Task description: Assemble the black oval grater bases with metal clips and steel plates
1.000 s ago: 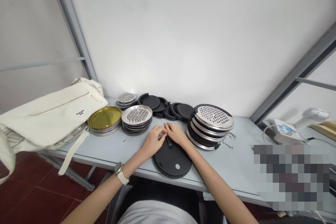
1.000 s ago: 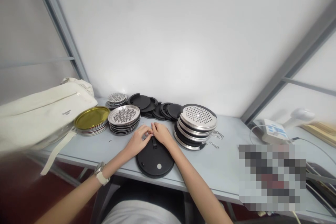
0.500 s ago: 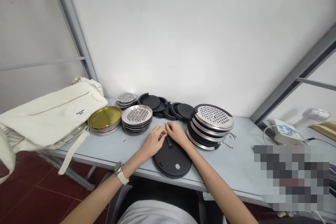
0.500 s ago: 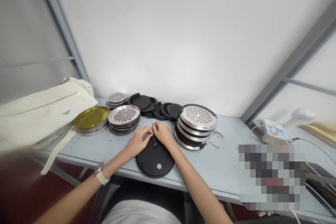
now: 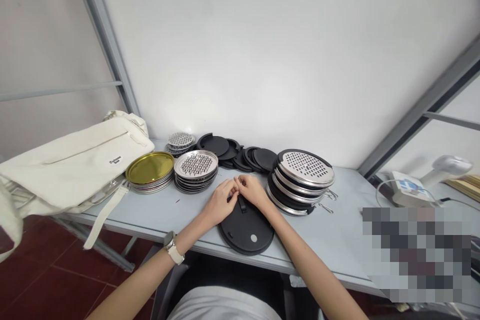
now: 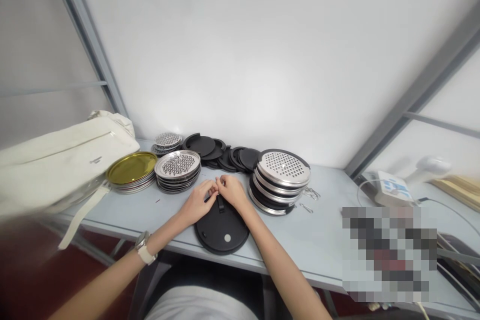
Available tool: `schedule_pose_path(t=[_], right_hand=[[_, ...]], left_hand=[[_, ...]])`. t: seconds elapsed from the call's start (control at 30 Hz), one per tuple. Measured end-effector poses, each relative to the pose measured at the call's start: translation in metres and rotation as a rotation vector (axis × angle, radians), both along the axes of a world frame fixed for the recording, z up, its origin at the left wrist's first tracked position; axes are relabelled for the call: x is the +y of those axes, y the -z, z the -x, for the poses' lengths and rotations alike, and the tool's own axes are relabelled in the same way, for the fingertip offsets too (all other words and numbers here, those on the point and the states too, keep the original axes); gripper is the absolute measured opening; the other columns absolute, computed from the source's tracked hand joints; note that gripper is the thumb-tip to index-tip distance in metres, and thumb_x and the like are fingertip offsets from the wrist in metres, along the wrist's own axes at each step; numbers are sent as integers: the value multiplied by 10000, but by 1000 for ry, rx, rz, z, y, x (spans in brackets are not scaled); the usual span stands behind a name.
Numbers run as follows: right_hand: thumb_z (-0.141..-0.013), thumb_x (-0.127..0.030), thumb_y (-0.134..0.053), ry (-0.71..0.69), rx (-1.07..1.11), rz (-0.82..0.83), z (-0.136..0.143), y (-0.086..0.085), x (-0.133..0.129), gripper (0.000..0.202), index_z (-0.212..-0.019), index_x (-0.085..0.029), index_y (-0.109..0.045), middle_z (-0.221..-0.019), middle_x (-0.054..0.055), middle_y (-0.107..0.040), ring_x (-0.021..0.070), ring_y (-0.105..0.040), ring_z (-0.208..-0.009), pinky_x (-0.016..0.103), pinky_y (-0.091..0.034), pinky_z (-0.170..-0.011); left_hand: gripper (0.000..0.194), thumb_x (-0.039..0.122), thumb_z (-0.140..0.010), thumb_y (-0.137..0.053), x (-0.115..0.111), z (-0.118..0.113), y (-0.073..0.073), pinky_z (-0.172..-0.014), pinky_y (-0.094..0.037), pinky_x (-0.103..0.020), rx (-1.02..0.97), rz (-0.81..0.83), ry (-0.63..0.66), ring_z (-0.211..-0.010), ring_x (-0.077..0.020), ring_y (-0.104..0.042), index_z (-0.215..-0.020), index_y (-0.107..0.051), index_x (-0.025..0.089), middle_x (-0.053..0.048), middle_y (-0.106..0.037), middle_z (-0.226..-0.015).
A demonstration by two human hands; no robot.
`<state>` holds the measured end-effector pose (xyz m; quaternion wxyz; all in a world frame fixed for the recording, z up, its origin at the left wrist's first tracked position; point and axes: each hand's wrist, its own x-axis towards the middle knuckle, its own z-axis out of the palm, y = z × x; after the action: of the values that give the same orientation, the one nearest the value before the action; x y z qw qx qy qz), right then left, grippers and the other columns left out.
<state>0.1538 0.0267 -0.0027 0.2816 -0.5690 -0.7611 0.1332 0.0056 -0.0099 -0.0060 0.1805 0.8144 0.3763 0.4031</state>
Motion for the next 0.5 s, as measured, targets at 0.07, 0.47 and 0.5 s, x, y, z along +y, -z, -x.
schedule_pose_path(t=[0.07, 0.47, 0.5], right_hand=[[-895, -340, -432, -5, 3, 8, 0, 0, 0, 363, -595, -162, -529, -527, -12, -510, 101, -405, -512, 204, -261, -508], [-892, -296, -425, -22, 0, 26, 0, 1, 0, 329, -601, -166, -508, -539, -11, -505, 103, -403, -526, 204, -259, -511], [-893, -296, -424, -21, -2, 26, 0, 1, 1, 330, -602, -165, -512, -541, -9, -509, 104, -405, -526, 205, -260, -511]], left_hand=[[108, 91, -840, -430, 0, 0, -1, -720, -430, -278, 0, -7, -8, -750, -147, -501, -805, -459, 189, -4, -503, -810], [96, 112, -859, -432, -1, 1, 0, -736, -443, -290, 18, -11, -22, -771, -153, -501, -846, -488, 189, -14, -495, -839], [92, 120, -863, -433, 0, 1, 1, -738, -444, -291, 19, -13, -23, -777, -155, -502, -852, -493, 188, -15, -497, -841]])
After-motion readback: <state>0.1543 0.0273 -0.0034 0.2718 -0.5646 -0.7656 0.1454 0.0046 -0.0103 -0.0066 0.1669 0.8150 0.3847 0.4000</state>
